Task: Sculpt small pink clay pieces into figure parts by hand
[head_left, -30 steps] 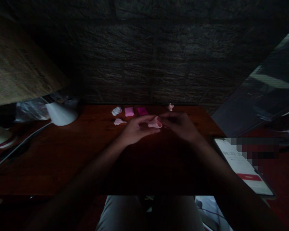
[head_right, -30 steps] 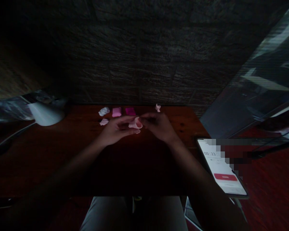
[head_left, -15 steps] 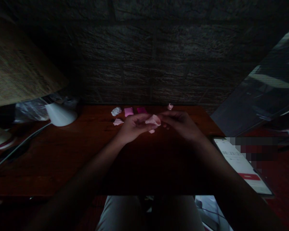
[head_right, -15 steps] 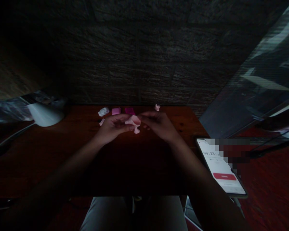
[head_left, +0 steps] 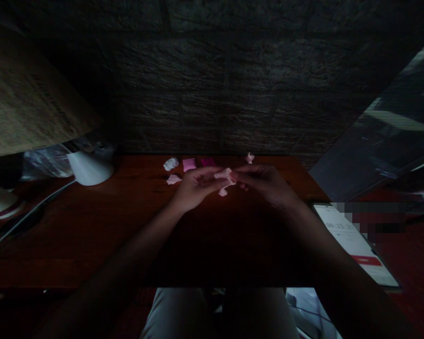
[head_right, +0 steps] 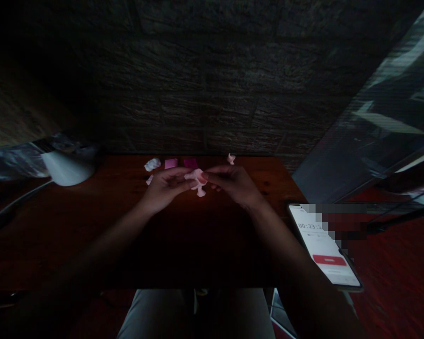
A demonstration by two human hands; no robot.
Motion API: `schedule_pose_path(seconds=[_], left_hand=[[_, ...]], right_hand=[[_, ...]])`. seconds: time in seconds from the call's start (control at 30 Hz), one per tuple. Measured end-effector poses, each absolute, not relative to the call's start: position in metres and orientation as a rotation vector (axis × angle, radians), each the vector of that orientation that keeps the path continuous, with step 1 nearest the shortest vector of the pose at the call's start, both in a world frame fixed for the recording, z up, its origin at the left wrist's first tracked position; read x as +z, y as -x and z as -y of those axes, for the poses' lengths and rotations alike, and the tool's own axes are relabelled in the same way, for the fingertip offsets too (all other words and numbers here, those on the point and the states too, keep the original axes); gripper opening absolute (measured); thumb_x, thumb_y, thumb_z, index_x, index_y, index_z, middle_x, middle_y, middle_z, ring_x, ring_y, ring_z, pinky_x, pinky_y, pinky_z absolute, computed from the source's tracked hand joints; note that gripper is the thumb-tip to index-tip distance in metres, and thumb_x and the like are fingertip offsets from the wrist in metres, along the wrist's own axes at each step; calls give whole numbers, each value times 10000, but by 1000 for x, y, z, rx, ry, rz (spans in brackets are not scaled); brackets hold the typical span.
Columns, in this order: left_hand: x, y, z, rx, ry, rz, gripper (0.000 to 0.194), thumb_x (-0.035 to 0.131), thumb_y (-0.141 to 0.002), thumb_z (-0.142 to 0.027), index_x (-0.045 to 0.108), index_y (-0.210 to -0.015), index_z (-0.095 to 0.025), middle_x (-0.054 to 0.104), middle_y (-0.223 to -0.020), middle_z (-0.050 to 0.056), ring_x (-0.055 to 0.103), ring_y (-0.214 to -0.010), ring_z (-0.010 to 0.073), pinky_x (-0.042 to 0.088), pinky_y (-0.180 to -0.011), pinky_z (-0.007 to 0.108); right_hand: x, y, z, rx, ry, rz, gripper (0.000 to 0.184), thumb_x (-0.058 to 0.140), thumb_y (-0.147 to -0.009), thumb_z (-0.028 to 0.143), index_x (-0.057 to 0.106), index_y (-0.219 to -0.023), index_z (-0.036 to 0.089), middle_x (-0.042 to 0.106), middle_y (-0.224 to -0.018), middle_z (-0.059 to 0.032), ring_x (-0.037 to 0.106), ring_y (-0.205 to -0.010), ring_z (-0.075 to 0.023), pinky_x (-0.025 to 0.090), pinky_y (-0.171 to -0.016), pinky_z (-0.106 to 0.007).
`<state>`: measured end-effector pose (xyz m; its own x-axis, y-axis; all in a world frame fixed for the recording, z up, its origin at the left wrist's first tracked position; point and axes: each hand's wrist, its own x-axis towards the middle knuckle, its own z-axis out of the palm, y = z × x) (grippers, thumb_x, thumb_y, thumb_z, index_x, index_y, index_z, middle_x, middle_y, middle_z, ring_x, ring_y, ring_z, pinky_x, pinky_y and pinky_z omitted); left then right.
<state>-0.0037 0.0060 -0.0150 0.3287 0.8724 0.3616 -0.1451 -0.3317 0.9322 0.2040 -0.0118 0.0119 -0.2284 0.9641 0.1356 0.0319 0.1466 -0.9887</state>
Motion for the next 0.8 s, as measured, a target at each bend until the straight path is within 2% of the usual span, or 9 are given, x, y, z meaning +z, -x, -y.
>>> schedule_pose_path(seconds=[0.17,0.37,0.6,0.8], left_hand=[[-15,4,-6,1190,-1538,-672,404,878,-731,-362,771,-1071,-171,803,-1116,95,766,-1025,256,615,-941,427],[-18,4,-7,1183,-1555,-641,411,885,-727,-338,769,-1084,-172,806,-1106,93,771,-1010,247,629,-921,414],[-21,1,-7,1190,-1543,-634,419,893,-714,-332,766,-1074,-157,814,-1059,85,780,-950,240,644,-869,398],[-19,0,-6,1161,-1568,-619,418,883,-723,-338,761,-1079,-154,814,-1056,86,779,-958,241,642,-858,382]], right_hand=[[12,-205,12,1271,1028,1466,309,841,-729,511,820,-823,218,743,-717,-10,606,-620,-110,468,-592,-240],[9,-207,11,1341,1046,1434,299,852,-718,478,833,-905,245,784,-817,-21,668,-717,-133,486,-621,-244],[5,-206,7,1299,1028,1417,291,885,-670,439,840,-885,248,775,-757,-10,640,-672,-126,466,-617,-254],[4,-207,7,1262,1032,1470,286,858,-703,452,838,-893,240,768,-771,-17,640,-692,-145,466,-629,-277]])
